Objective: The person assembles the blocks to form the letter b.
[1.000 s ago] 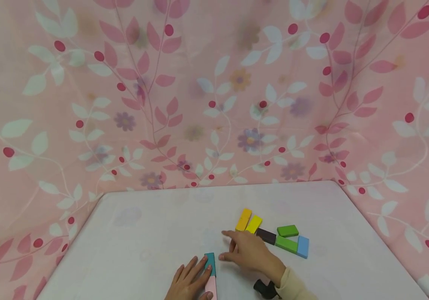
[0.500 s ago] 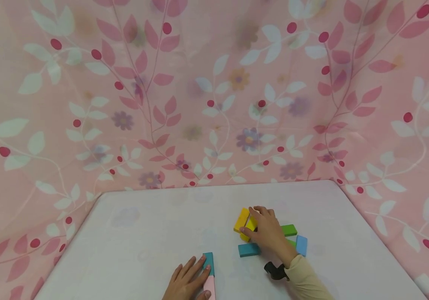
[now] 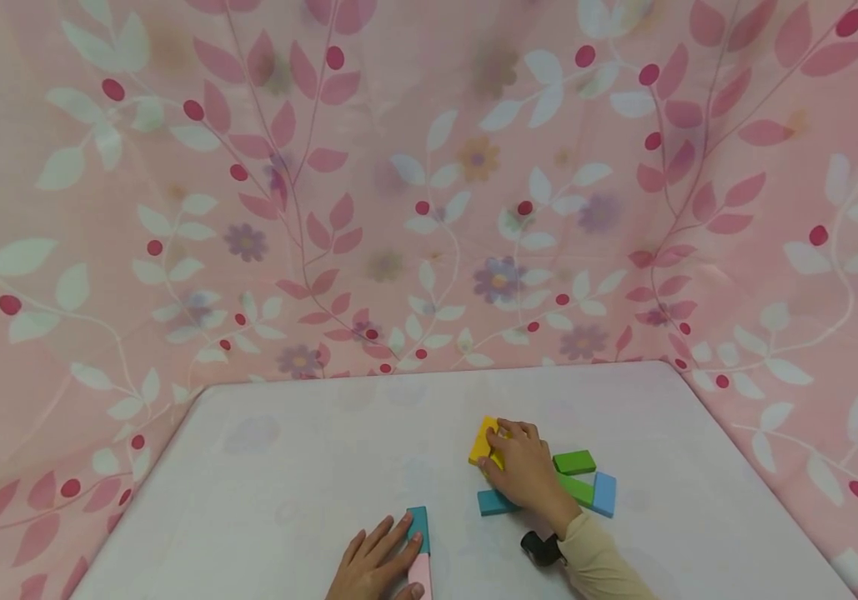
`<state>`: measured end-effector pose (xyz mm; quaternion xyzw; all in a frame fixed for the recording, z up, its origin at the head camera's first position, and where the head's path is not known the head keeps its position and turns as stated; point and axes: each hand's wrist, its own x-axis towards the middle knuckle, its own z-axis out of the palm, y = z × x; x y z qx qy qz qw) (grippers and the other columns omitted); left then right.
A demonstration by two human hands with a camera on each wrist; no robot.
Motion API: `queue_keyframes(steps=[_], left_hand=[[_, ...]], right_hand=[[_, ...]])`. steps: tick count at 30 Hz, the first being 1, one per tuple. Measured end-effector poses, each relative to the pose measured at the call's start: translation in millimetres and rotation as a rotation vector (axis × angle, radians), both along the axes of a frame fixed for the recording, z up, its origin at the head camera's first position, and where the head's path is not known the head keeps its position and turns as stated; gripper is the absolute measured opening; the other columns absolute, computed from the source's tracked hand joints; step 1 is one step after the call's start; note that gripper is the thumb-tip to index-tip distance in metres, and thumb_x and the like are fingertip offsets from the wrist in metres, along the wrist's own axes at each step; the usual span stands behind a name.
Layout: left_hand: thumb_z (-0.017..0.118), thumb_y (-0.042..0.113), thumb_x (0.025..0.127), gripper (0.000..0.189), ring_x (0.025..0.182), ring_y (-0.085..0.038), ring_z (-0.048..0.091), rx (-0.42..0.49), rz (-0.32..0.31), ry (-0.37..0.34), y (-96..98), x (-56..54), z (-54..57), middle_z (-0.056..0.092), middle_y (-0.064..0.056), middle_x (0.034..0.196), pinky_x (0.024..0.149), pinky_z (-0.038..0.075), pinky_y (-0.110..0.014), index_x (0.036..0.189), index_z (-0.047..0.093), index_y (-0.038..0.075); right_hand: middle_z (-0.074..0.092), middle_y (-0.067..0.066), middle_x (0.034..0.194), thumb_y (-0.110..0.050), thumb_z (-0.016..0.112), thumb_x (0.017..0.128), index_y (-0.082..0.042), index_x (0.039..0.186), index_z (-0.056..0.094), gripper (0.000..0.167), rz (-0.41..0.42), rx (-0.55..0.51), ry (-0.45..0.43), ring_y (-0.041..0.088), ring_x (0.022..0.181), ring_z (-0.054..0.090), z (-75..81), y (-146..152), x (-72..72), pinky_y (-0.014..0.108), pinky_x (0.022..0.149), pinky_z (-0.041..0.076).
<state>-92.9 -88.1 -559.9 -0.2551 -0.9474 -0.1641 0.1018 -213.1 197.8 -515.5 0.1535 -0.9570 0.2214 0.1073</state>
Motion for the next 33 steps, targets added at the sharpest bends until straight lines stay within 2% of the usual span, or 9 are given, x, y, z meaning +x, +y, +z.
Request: queue_keyframes(steps=[3,9,13,17,23,26,33], left_hand=[[0.054,0.060,0.104,0.051,0.138,-0.030,0.058,0.007,0.000,0.009,0.2,0.1,-0.7,0.057,0.009,0.158,0.100,0.051,-0.067,0.147,0.065,0.035],[0.052,0.062,0.105,0.052,0.141,-0.029,0.057,0.007,-0.002,-0.033,-0.6,1.2,0.8,0.055,0.010,0.160,0.102,0.050,-0.068,0.149,0.063,0.036],[0.054,0.060,0.105,0.050,0.139,-0.028,0.058,0.018,-0.002,0.011,-1.1,1.9,1.3,0.057,0.009,0.158,0.100,0.051,-0.066,0.147,0.065,0.034],[0.056,0.057,0.105,0.048,0.138,-0.028,0.060,0.040,-0.003,0.042,-0.9,2.5,1.1,0.059,0.009,0.157,0.099,0.052,-0.065,0.145,0.067,0.034],[0.055,0.057,0.105,0.048,0.138,-0.029,0.060,0.041,-0.008,0.012,-0.4,1.4,1.2,0.059,0.008,0.157,0.099,0.051,-0.066,0.145,0.067,0.033],[0.054,0.058,0.106,0.048,0.138,-0.028,0.060,0.032,-0.007,0.006,-0.1,1.1,1.2,0.058,0.009,0.157,0.099,0.052,-0.066,0.145,0.067,0.034],[0.056,0.059,0.105,0.048,0.136,-0.027,0.061,0.015,-0.005,0.063,-1.7,0.3,-2.6,0.059,0.009,0.156,0.097,0.053,-0.064,0.145,0.067,0.034]], right_hand=[[0.061,0.027,0.148,-0.025,0.078,0.096,-0.001,0.127,0.076,0.040,-0.009,-0.016,0.004,0.052,0.132,0.051,-0.5,0,-0.5,0.072,0.095,0.050],[0.063,0.029,0.144,-0.023,0.079,0.093,0.000,0.118,0.079,0.034,0.014,-0.072,0.011,0.054,0.135,0.052,-3.9,2,-3.7,0.076,0.096,0.049],[0.068,0.027,0.139,-0.024,0.080,0.090,-0.002,0.113,0.082,0.032,0.026,-0.089,0.051,0.053,0.128,0.056,-6.7,4,-9.3,0.074,0.093,0.050],[0.070,0.022,0.138,-0.029,0.081,0.090,-0.004,0.114,0.082,0.035,0.036,-0.080,0.056,0.051,0.125,0.057,-7.3,2,-13.6,0.072,0.092,0.051],[0.071,0.021,0.137,-0.035,0.082,0.088,-0.003,0.118,0.081,0.044,0.066,-0.075,0.032,0.047,0.121,0.059,-1.5,-10,-19.0,0.068,0.090,0.052],[0.071,0.022,0.136,-0.034,0.083,0.088,-0.002,0.119,0.081,0.044,0.079,-0.065,0.017,0.048,0.121,0.059,1.7,-18,-21.5,0.066,0.094,0.053],[0.075,0.022,0.128,-0.030,0.084,0.088,0.002,0.118,0.080,0.044,0.149,-0.046,0.032,0.045,0.125,0.062,1.2,-34,-29.8,0.061,0.105,0.049]])
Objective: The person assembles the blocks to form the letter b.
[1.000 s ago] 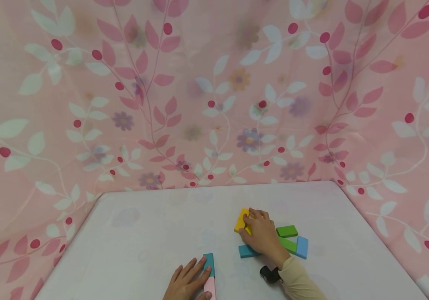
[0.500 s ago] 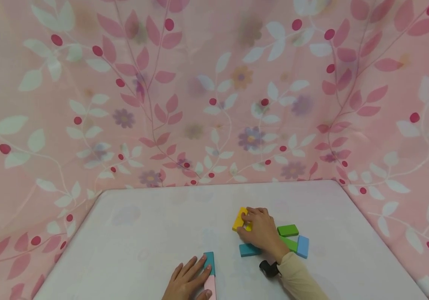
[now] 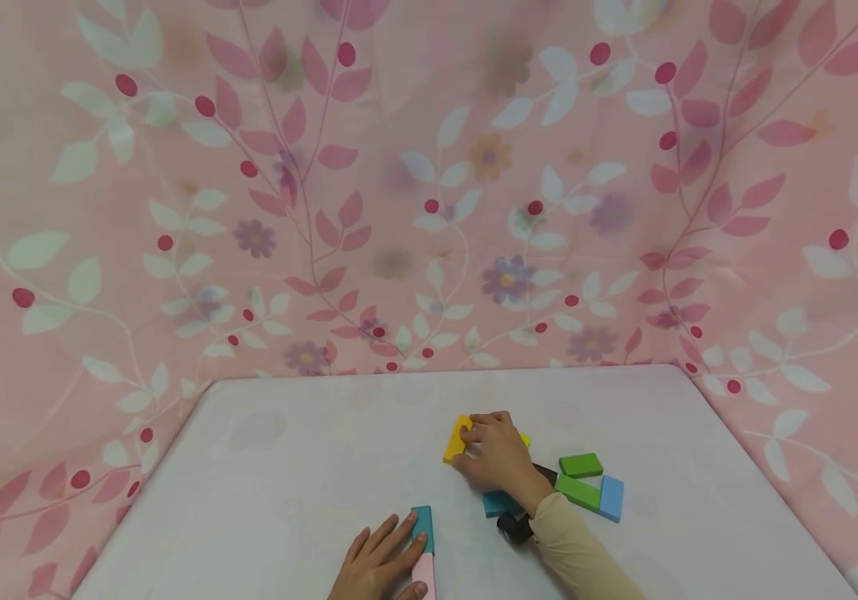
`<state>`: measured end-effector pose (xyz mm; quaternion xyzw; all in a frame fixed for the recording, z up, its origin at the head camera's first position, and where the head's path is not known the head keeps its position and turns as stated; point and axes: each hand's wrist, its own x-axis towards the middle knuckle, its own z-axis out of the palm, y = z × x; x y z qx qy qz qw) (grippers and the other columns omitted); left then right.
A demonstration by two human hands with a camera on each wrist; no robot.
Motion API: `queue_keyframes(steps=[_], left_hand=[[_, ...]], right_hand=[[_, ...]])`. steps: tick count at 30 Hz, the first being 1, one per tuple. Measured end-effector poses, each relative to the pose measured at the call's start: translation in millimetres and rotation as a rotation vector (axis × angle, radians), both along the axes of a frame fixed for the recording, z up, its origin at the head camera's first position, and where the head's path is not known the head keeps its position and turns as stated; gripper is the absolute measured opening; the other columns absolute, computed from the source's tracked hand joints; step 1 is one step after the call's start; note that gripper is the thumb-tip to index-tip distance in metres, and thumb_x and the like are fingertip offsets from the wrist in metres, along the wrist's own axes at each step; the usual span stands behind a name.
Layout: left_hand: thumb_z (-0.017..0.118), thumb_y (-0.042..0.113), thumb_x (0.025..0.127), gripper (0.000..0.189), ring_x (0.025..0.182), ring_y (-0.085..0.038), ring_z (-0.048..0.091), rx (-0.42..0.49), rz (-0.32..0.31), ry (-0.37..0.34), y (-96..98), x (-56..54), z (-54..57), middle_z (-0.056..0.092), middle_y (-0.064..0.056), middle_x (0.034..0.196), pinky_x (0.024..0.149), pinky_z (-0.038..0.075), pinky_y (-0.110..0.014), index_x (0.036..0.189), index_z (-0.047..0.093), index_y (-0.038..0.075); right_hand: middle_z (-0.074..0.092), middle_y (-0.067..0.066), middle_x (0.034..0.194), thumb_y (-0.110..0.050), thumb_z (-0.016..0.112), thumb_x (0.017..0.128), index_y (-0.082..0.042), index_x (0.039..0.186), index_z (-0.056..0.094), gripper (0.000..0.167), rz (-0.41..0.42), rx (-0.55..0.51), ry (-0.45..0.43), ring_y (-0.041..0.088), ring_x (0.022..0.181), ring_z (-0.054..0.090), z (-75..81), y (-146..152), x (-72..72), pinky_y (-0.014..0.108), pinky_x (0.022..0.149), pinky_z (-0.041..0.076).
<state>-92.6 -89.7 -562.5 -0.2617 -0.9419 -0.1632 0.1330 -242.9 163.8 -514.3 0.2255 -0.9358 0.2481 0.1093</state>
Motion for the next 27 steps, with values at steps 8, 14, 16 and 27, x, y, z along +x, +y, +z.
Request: queue_keyframes(steps=[8,14,16,27], left_hand=[[0.048,0.062,0.107,0.053,0.140,-0.031,0.058,0.005,-0.024,-0.123,-2.2,-1.9,0.7,0.055,0.008,0.160,0.100,0.051,-0.068,0.150,0.062,0.035],[0.044,0.065,0.107,0.056,0.142,-0.033,0.056,0.011,-0.040,-0.182,-3.1,-2.9,2.4,0.053,0.007,0.162,0.100,0.049,-0.071,0.151,0.060,0.035],[0.043,0.064,0.107,0.056,0.141,-0.032,0.056,0.006,-0.042,-0.173,-3.1,-3.3,2.1,0.053,0.007,0.162,0.100,0.049,-0.071,0.151,0.061,0.034],[0.040,0.067,0.107,0.057,0.142,-0.030,0.056,-0.035,-0.038,-0.146,-2.7,-5.5,0.5,0.052,0.010,0.163,0.099,0.050,-0.069,0.150,0.062,0.037]], right_hand=[[0.073,0.015,0.135,-0.032,0.090,0.083,0.000,0.125,0.077,0.055,-0.039,-0.009,-0.093,0.038,0.123,0.058,0.1,-12,-3.3,0.055,0.107,0.052],[0.076,0.011,0.130,-0.031,0.096,0.077,-0.001,0.130,0.074,0.065,-0.032,-0.064,-0.148,0.031,0.118,0.058,3.9,-19,-3.7,0.053,0.107,0.052],[0.076,0.010,0.130,-0.031,0.097,0.075,-0.002,0.129,0.075,0.065,-0.016,-0.072,-0.160,0.029,0.116,0.058,4.7,-22,-4.0,0.052,0.105,0.052],[0.075,0.005,0.132,-0.040,0.097,0.075,-0.006,0.125,0.079,0.062,0.057,-0.021,-0.215,0.021,0.108,0.055,4.5,-37,-2.0,0.045,0.098,0.052]])
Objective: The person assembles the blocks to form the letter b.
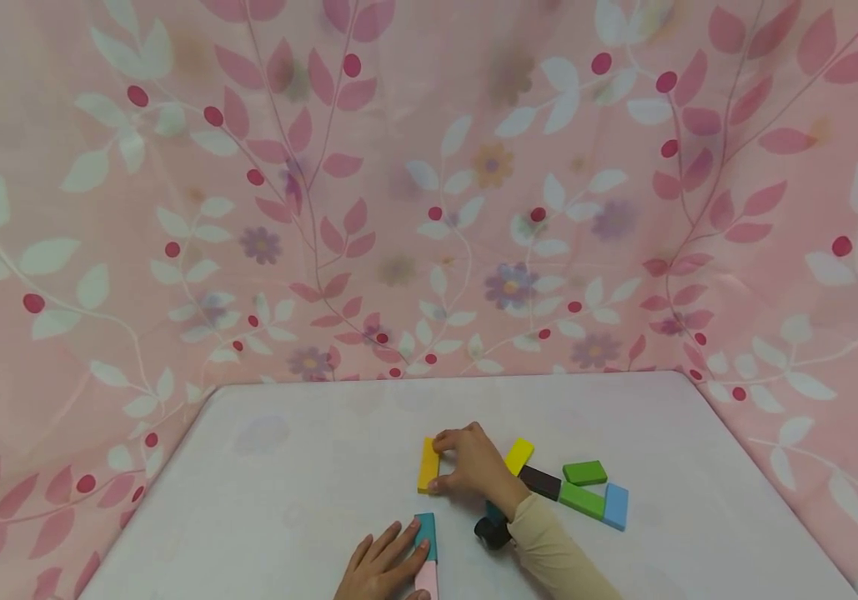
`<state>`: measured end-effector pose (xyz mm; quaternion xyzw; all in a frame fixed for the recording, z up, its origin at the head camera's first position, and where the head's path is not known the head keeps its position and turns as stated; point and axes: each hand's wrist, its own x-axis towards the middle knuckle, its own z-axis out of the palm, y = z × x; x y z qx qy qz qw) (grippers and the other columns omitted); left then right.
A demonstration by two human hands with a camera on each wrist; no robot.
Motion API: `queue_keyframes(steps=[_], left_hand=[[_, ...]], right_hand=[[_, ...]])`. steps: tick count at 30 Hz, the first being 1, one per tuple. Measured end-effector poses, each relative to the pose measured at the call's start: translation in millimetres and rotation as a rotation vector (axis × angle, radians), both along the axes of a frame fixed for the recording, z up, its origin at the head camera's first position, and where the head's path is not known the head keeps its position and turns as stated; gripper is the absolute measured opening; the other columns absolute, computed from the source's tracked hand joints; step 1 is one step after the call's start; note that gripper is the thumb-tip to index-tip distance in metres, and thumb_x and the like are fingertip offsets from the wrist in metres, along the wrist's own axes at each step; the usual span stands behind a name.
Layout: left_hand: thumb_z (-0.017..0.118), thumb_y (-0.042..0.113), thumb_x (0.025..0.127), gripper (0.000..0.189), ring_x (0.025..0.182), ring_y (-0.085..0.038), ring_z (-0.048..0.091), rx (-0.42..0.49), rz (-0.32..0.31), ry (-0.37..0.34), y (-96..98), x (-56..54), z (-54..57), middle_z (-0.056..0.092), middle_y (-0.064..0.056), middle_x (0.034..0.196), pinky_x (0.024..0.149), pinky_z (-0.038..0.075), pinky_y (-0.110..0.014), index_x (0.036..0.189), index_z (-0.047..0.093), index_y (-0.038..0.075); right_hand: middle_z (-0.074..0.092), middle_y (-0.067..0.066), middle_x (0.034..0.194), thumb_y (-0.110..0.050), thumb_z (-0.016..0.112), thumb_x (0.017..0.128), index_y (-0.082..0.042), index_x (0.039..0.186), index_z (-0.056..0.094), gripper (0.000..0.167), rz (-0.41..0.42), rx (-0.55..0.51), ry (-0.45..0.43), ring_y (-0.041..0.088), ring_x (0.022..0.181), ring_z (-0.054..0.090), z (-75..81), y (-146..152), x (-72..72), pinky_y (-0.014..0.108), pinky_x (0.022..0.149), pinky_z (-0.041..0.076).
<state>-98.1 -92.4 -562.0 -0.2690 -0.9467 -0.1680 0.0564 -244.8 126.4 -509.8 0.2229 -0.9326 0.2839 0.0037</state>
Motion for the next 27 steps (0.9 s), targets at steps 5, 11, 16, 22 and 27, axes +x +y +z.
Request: queue_keyframes(steps=[5,11,16,22,27], left_hand=[[0.051,0.063,0.106,0.050,0.137,-0.026,0.061,-0.011,0.010,0.150,0.3,0.8,-7.5,0.057,0.010,0.158,0.094,0.054,-0.064,0.146,0.066,0.037],[0.054,0.061,0.105,0.048,0.135,-0.024,0.062,-0.023,0.020,0.196,1.0,1.3,-8.8,0.058,0.011,0.157,0.092,0.055,-0.062,0.143,0.067,0.037],[0.047,0.064,0.106,0.051,0.137,-0.026,0.060,-0.003,0.019,0.106,1.5,1.6,-3.8,0.056,0.011,0.159,0.096,0.053,-0.065,0.145,0.066,0.037],[0.041,0.067,0.107,0.055,0.141,-0.028,0.057,0.002,0.014,0.010,1.2,0.5,0.5,0.053,0.011,0.162,0.100,0.051,-0.068,0.148,0.063,0.037],[0.040,0.068,0.107,0.057,0.142,-0.028,0.056,0.004,0.015,-0.029,0.4,-0.2,2.2,0.052,0.011,0.162,0.102,0.049,-0.068,0.148,0.063,0.037]], right_hand=[[0.072,0.008,0.136,-0.040,0.095,0.078,-0.007,0.128,0.078,0.062,0.059,0.014,-0.030,0.023,0.109,0.054,-0.3,-2,1.8,0.045,0.098,0.051],[0.071,0.008,0.139,-0.043,0.093,0.080,-0.006,0.131,0.076,0.065,0.122,0.009,-0.034,0.025,0.111,0.057,1.8,-4,6.4,0.046,0.101,0.050],[0.071,0.007,0.141,-0.042,0.092,0.081,-0.007,0.134,0.074,0.065,0.174,-0.005,-0.055,0.029,0.119,0.061,2.8,-5,7.1,0.051,0.105,0.051],[0.071,0.008,0.139,-0.042,0.092,0.082,-0.008,0.134,0.074,0.065,0.211,0.004,-0.060,0.029,0.115,0.061,3.6,-6,9.3,0.047,0.103,0.051],[0.071,0.009,0.139,-0.042,0.092,0.082,-0.007,0.135,0.073,0.067,0.234,0.012,-0.048,0.027,0.112,0.061,4.1,-6,10.1,0.045,0.102,0.051]])
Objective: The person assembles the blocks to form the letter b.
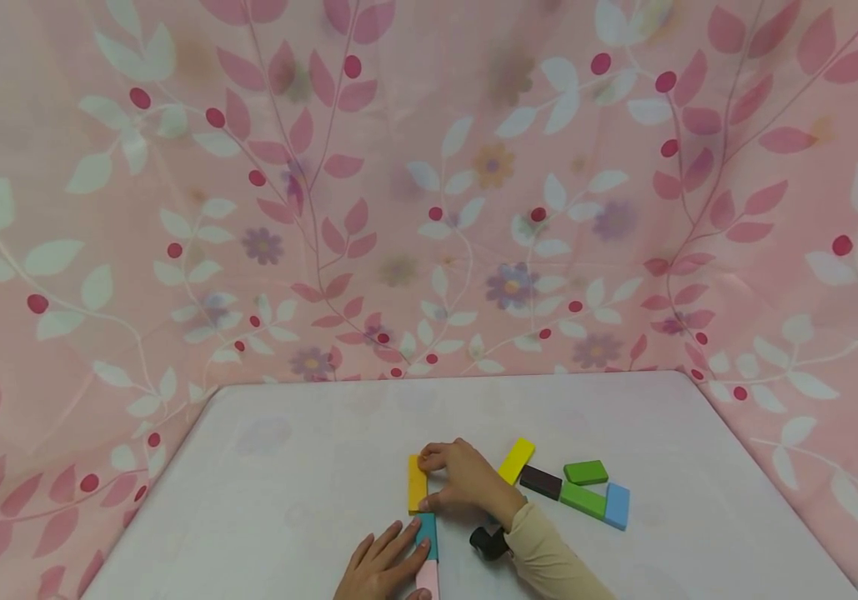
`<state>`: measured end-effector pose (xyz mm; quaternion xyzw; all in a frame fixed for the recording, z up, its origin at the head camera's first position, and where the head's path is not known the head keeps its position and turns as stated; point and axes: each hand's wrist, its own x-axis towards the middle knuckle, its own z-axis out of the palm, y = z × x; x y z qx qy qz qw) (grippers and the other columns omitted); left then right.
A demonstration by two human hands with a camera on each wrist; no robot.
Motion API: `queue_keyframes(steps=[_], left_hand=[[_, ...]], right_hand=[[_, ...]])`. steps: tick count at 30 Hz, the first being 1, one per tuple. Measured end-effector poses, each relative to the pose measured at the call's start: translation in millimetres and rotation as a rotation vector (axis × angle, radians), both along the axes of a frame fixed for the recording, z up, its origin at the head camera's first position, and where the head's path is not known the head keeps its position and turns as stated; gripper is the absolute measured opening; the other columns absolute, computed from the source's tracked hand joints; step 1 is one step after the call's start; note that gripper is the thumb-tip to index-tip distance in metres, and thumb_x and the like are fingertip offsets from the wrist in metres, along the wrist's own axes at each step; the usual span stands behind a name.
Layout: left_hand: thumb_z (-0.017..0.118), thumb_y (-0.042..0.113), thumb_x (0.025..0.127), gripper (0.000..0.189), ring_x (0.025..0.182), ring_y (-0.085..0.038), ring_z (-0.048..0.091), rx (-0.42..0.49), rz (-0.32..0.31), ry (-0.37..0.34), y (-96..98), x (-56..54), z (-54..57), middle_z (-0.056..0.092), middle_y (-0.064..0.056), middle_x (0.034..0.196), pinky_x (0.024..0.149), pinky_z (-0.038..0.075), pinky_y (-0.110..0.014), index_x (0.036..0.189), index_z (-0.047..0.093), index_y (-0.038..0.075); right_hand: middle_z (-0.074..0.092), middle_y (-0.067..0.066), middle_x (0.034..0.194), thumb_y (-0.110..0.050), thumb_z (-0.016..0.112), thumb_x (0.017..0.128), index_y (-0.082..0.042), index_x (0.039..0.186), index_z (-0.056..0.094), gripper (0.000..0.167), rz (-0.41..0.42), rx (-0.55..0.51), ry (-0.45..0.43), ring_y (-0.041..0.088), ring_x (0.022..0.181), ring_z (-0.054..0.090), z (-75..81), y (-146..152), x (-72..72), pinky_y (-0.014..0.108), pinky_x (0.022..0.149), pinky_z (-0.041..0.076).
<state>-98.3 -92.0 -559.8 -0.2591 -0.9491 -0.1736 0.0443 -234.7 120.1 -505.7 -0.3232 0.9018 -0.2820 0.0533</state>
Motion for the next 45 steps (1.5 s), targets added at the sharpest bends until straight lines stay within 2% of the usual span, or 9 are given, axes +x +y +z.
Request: queue_keyframes(steps=[5,9,15,23,27,30,33,36,45], left_hand=[[0.038,0.070,0.106,0.059,0.144,-0.028,0.054,0.013,0.006,-0.042,-1.5,0.7,1.5,0.050,0.011,0.164,0.105,0.047,-0.070,0.149,0.062,0.037],[0.038,0.070,0.106,0.060,0.144,-0.028,0.054,0.019,0.006,-0.033,-2.3,0.7,1.6,0.051,0.011,0.163,0.104,0.048,-0.069,0.149,0.063,0.037],[0.040,0.068,0.107,0.058,0.143,-0.028,0.055,0.025,0.001,-0.014,-2.0,0.9,2.1,0.051,0.011,0.163,0.103,0.049,-0.068,0.149,0.063,0.035],[0.042,0.067,0.107,0.057,0.144,-0.028,0.054,0.042,0.005,-0.011,-0.7,2.5,3.9,0.051,0.011,0.163,0.104,0.048,-0.068,0.149,0.063,0.035],[0.044,0.066,0.107,0.055,0.142,-0.028,0.056,0.041,0.007,0.017,-1.0,3.3,3.4,0.053,0.011,0.162,0.103,0.049,-0.068,0.148,0.064,0.035],[0.043,0.066,0.107,0.056,0.142,-0.029,0.056,0.038,0.008,0.011,-1.6,3.4,3.7,0.053,0.010,0.162,0.103,0.049,-0.068,0.148,0.064,0.035],[0.041,0.069,0.106,0.059,0.144,-0.029,0.054,0.042,0.010,-0.039,-1.5,2.3,5.1,0.051,0.012,0.163,0.105,0.048,-0.069,0.149,0.063,0.035],[0.039,0.071,0.106,0.061,0.145,-0.030,0.054,0.027,0.007,-0.048,-1.7,1.4,5.0,0.050,0.011,0.164,0.105,0.048,-0.069,0.149,0.063,0.035],[0.040,0.070,0.106,0.060,0.143,-0.030,0.055,0.025,-0.001,-0.023,-0.6,0.6,3.2,0.051,0.009,0.164,0.103,0.049,-0.069,0.149,0.063,0.035]], right_hand=[[0.071,0.009,0.139,-0.042,0.092,0.082,-0.006,0.135,0.073,0.067,0.017,-0.008,0.003,0.030,0.118,0.064,-0.8,0,-2.1,0.049,0.105,0.051],[0.070,0.009,0.142,-0.038,0.093,0.082,-0.006,0.135,0.073,0.066,0.029,-0.033,-0.024,0.034,0.129,0.064,-0.2,3,-4.3,0.059,0.112,0.047],[0.070,0.012,0.142,-0.034,0.094,0.081,-0.003,0.134,0.073,0.064,0.045,-0.070,-0.080,0.039,0.135,0.062,3.9,7,-5.6,0.068,0.116,0.040],[0.069,0.013,0.142,-0.034,0.094,0.082,-0.004,0.139,0.069,0.069,0.056,-0.071,-0.075,0.030,0.112,0.069,5.4,12,-4.0,0.055,0.106,0.054],[0.069,0.012,0.142,-0.034,0.093,0.082,-0.005,0.139,0.068,0.068,0.064,-0.072,-0.080,0.030,0.112,0.069,5.8,12,-4.1,0.054,0.106,0.054],[0.069,0.011,0.143,-0.033,0.093,0.082,-0.006,0.139,0.068,0.067,0.066,-0.070,-0.097,0.031,0.114,0.068,6.4,13,-4.1,0.054,0.107,0.054],[0.069,0.010,0.142,-0.033,0.094,0.082,-0.007,0.139,0.068,0.067,0.066,-0.066,-0.104,0.031,0.115,0.067,7.7,14,-4.3,0.054,0.107,0.054],[0.069,0.011,0.141,-0.032,0.094,0.082,-0.007,0.138,0.068,0.067,0.067,-0.058,-0.097,0.030,0.113,0.066,8.8,13,-4.2,0.054,0.107,0.054],[0.070,0.008,0.140,-0.033,0.094,0.082,-0.009,0.140,0.066,0.068,0.053,-0.025,-0.091,0.027,0.112,0.064,10.7,12,-3.5,0.053,0.106,0.053]])
